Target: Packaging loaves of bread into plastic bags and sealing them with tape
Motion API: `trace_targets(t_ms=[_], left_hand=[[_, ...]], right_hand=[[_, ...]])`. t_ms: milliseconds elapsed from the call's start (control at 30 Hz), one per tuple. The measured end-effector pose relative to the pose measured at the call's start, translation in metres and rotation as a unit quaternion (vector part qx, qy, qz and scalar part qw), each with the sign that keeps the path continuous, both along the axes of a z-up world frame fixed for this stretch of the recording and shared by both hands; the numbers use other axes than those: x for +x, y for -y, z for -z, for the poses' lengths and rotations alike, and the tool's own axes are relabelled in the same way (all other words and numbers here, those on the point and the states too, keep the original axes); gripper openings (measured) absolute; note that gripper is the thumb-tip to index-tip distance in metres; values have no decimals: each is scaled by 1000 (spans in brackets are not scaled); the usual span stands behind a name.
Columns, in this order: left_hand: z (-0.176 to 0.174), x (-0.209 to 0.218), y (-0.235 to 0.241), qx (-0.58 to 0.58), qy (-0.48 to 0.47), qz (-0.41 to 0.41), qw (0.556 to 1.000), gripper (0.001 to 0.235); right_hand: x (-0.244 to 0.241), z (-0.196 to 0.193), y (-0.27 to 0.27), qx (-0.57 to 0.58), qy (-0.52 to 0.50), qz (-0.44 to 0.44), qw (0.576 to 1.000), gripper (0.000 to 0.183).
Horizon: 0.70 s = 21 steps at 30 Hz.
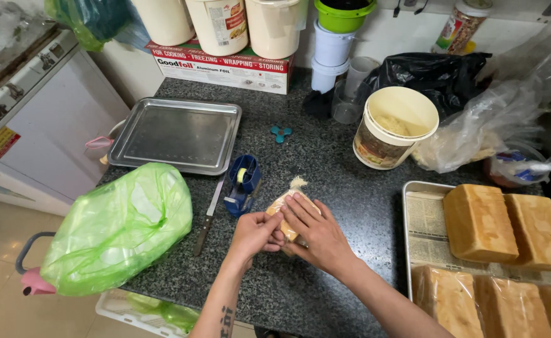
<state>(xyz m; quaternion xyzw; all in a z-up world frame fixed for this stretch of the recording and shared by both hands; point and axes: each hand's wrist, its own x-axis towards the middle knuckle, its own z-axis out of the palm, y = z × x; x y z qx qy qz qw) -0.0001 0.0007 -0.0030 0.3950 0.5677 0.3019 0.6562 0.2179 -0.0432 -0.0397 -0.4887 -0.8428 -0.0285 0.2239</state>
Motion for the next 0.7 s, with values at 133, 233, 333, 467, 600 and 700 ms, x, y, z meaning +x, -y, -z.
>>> trace_targets(t_ms=[133,233,333,467,600,700], left_hand=[[4,2,0,1,3,-8,1000,43],[-5,3,1,-5,-5,-17,1000,40],[-3,3,2,-7,-17,-27,999,39],[11,3,2,-4,-46,-39,998,36],[19,2,5,-12,-37,-50,998,35],[29,-3,11,-21,-3,-66,998,39]], right_hand=[[2,1,0,-7,10,-4,1000,100],[1,3,0,-1,11,-2,1000,99],[1,6,0,8,5,0,1000,98],[1,6,0,19,-9,-4,1000,99],[0,9,0,41,-17,-11,999,90],[1,8,0,40,-24,-23,999,80]])
